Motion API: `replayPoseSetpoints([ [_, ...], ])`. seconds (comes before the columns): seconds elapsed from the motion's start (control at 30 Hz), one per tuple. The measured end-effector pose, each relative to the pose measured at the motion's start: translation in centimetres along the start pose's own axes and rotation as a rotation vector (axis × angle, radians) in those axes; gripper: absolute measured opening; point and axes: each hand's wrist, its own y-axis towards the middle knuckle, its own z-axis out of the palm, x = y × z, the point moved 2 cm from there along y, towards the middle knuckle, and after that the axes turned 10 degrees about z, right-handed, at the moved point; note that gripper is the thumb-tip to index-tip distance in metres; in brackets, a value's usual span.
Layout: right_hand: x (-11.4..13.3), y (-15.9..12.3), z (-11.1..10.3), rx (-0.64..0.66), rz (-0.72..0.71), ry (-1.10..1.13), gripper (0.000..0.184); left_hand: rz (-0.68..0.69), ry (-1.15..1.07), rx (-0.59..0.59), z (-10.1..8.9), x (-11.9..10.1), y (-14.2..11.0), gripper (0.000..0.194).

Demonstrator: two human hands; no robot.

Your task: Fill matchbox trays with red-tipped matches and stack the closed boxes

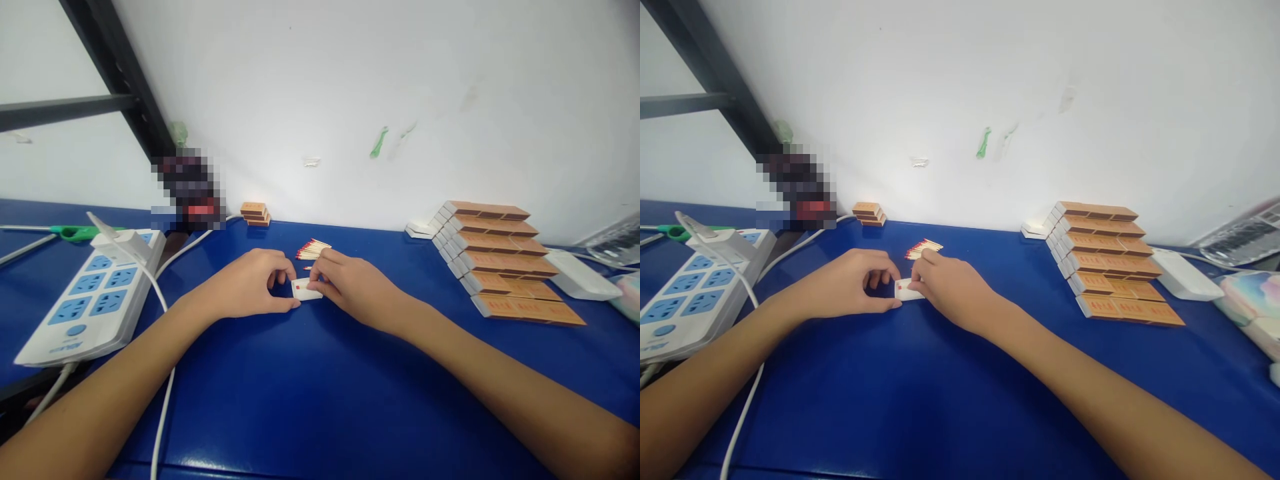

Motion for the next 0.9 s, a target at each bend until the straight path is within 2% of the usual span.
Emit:
replayPoseSetpoints([
  [0.07,0.2,-0.1,0.1,0.038,0.005,-0.015,0.010,0.007,-0.007,-0.001,0.0,0.1,0.0,0.031],
  [0.17,-0.2,0.1,0.3,0.045,-0.002,0.074,0.009,0.006,-0.020,-0.004,0.0,0.1,0.0,0.032],
  [0.37,-2.2,1.0,0.5,-0.110,-0.015,0.272,0.010,-0.003,-0.018,-0.008,-0.1,-0.2,0.1,0.031],
  [0.47,-3.2,1.3,1.0,-0.168,0.058,0.231,0.007,0.010,-0.020,-0.016,-0.1,-0.3,0.1,0.030],
  [0.6,-3.8,1.6,1.8,-0.131,0.124,0.164,0.009,0.017,-0.027,-0.019,-0.1,-0.3,0.0,0.030],
  [0.73,-3.8,1.7,1.7,-0.101,0.148,0.144,0.011,0.013,-0.009,-0.021,0.0,-0.1,0.0,0.030],
  [0.8,-3.6,1.6,1.3,-0.112,0.145,0.157,0.009,0.009,0.001,-0.025,0.0,0.0,0.0,0.030],
  [0.9,-2.9,1.2,0.5,-0.144,0.061,0.186,0.007,0.011,0.012,-0.037,0.0,0.2,0.0,0.031],
])
